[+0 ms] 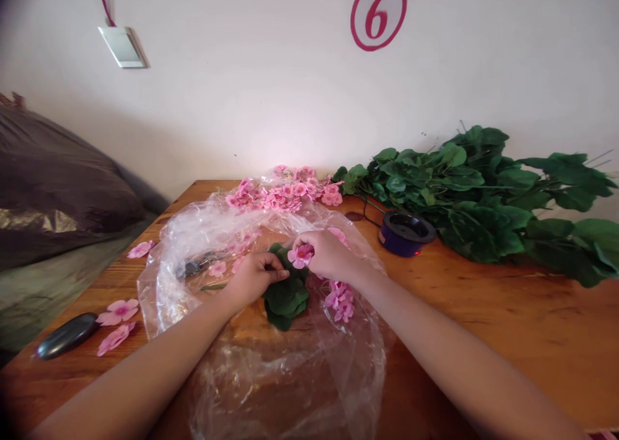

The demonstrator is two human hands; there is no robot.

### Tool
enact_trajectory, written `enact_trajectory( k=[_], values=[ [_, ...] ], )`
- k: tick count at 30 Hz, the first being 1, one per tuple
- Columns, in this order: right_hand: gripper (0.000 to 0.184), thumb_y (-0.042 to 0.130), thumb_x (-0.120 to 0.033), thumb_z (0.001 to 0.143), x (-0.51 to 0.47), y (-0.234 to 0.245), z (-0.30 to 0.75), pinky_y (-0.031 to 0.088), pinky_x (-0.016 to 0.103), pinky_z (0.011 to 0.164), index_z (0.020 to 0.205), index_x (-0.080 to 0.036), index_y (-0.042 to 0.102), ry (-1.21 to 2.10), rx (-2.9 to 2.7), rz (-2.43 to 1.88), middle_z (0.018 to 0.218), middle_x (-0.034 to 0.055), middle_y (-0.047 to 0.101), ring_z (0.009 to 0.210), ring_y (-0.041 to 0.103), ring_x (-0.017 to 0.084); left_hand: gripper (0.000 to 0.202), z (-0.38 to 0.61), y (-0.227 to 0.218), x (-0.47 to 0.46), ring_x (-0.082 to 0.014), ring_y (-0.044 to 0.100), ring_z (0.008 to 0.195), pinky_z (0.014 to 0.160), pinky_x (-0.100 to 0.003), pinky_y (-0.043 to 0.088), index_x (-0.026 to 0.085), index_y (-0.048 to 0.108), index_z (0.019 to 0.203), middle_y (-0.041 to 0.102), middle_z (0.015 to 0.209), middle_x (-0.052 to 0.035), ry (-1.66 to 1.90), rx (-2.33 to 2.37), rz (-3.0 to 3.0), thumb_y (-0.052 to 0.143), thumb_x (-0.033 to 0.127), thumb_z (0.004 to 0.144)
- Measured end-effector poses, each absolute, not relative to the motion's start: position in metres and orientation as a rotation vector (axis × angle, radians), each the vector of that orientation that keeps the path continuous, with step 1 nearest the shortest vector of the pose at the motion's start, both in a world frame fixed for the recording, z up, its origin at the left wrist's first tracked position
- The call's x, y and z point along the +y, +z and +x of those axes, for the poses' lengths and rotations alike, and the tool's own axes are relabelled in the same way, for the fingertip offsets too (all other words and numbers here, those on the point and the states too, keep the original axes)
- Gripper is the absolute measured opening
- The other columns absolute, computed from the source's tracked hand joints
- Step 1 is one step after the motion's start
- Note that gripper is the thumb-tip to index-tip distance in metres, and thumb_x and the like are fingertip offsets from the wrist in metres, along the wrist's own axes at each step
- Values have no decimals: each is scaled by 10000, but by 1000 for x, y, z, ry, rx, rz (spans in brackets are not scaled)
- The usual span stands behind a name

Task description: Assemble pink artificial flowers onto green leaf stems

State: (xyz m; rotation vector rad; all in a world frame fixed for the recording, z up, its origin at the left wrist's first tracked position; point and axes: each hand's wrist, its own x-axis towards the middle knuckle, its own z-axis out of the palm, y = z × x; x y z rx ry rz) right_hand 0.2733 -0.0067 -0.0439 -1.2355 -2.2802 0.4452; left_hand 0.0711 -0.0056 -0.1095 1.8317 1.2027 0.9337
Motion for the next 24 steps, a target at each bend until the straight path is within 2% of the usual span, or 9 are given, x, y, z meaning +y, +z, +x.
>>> enact_trajectory(
  k=[5,10,16,21,24],
  values=[
    [288,580,-40,679,-6,-39,277,410,250,715,894,-191,698,442,-2264,-1215,890,12,728,807,621,171,154,72,-96,-12,-118,530,576,532,-224,379,175,676,622,618,623,20,936,1260,1791,736,301,688],
    [466,584,-21,695,-11,-25,284,403,258,726,1084,-246,706,255,-2325,-1240,979,29,731,875,620,193,231,73,-96,-13,-115,500,539,497,-221,358,170,664,676,604,609,20,936,1282,1768,714,388,736],
    [471,583,18,662,-3,-24,291,424,314,871,1034,-246,700,101,-2354,-1200,1020,37,716,991,617,222,267,71,-98,-11,-142,542,623,578,-244,396,182,638,722,616,672,0,993,1258,2011,645,424,834],
    [468,592,-82,792,3,-18,303,433,369,975,1231,-243,619,137,-2151,-1121,1254,96,622,1163,564,229,308,67,-95,-12,-168,562,687,636,-265,412,184,609,727,610,714,-20,1124,1302,2094,558,431,904],
    [403,589,-171,836,4,-8,312,438,396,982,1234,-230,608,119,-1947,-1190,1244,110,615,1181,551,240,317,64,-93,-12,-175,558,685,645,-275,420,184,601,772,610,724,-20,1292,1320,1957,530,455,920]
  ],
)
